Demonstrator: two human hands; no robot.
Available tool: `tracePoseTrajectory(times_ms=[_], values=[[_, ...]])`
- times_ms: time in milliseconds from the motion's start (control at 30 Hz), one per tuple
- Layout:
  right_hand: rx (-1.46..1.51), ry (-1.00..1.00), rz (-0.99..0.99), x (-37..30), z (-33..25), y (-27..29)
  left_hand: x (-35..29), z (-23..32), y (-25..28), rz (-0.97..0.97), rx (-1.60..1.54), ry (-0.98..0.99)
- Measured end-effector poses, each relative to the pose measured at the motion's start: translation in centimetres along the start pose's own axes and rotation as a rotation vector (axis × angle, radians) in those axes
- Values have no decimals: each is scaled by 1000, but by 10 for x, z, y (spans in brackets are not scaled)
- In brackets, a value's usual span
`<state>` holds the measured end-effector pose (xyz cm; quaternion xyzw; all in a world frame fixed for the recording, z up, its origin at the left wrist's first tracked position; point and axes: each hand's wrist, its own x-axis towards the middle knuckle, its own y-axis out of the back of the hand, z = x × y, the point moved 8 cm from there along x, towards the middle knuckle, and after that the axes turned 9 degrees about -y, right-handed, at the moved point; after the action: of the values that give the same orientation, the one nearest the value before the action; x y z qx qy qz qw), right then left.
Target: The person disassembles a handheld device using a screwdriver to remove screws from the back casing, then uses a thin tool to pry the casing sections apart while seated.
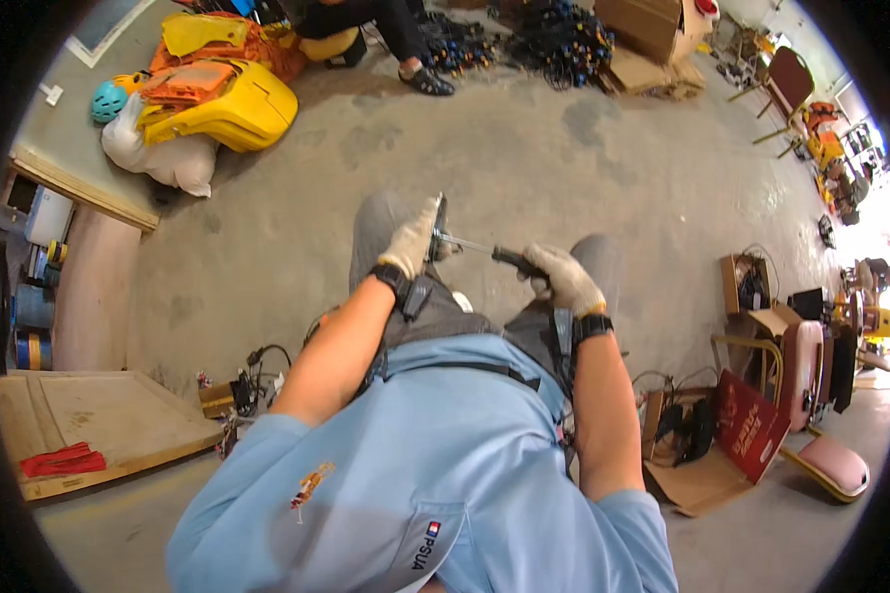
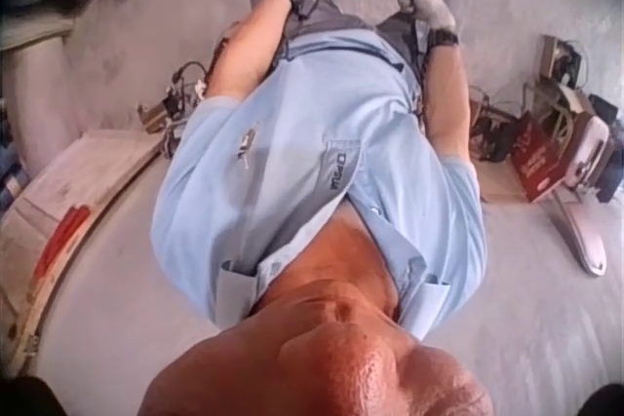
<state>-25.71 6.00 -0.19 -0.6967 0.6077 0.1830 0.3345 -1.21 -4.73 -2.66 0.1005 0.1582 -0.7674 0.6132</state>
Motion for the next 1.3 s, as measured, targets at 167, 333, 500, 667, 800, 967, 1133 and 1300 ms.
tracePoseTrajectory(times_ms=[167, 333, 500, 667, 800, 967, 1133, 1300], values=[[-9, -16, -38, -2, -2, -8, 11, -20, 6, 17, -92, 46], [26, -27, -30, -1, -3, -1, 13, -16, 2, 26, -92, 31], [1, -4, -18, 2, -6, -1, 14, -15, 3, 5, -75, 33], [7, -12, -8, 0, -6, 0, 11, -12, 2, 12, -47, 26], [5, -14, -2, -3, -6, -1, 7, -8, 0, 6, -38, 33], [-2, -38, -1, -6, -7, -5, 8, -14, 1, 16, -102, 60], [-1, 49, -24, -5, -12, -3, 13, -15, 3, 0, -75, 27], [2, 158, -14, -1, -13, -2, 16, -21, 4, 20, -92, 56]])
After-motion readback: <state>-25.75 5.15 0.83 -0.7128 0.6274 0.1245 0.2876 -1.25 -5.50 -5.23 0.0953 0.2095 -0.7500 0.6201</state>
